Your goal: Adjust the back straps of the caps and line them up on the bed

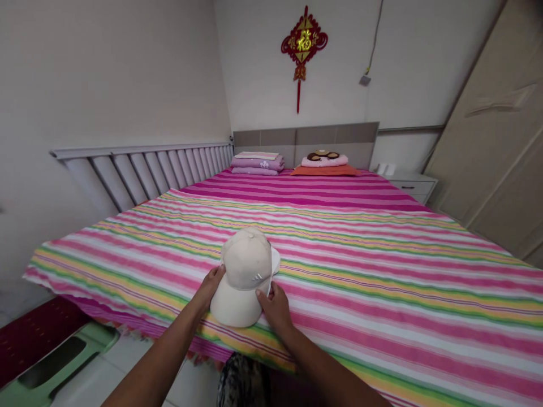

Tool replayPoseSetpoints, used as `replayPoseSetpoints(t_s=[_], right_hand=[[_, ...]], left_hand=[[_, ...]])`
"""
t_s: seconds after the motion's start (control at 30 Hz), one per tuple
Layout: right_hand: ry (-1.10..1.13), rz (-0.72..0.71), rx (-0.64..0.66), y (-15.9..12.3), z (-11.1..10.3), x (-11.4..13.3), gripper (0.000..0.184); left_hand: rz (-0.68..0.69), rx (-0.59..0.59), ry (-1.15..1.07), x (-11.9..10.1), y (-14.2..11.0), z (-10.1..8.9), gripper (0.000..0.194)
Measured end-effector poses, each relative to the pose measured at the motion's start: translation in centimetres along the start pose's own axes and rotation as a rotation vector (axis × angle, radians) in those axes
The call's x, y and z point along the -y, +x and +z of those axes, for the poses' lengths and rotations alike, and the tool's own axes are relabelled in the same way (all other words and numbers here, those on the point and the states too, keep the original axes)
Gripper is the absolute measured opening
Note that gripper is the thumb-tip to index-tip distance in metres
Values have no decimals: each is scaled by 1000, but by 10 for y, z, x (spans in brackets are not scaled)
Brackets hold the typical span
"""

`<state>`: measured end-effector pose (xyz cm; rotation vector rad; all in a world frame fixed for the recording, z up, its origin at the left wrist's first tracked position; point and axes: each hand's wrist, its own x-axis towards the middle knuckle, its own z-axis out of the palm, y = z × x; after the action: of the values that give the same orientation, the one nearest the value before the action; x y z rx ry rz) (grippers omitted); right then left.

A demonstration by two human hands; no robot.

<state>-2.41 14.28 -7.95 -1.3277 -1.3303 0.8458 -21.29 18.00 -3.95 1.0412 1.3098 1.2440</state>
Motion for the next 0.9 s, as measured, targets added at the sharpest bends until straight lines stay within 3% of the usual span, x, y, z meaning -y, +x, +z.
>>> replayPoseSetpoints(t_s=[0.33, 0.57, 0.73, 0.83, 0.9], right_hand=[[-85, -66, 67, -2, -5, -5, 26], [-130, -111, 149, -15, -17, -2, 18], [-225, -180, 237, -46, -56, 2, 6], [-266, -206, 305, -82, -90, -10, 6], [-318, -189, 396, -110, -110, -29, 10]], left_hand=[[42, -105, 135, 6, -3, 7, 48], [98, -188, 220, 9, -45, 10, 47], [253, -275, 357, 49, -97, 13, 53], [186, -368, 441, 90, -137, 23, 60], [130, -246, 485, 115, -162, 34, 51]])
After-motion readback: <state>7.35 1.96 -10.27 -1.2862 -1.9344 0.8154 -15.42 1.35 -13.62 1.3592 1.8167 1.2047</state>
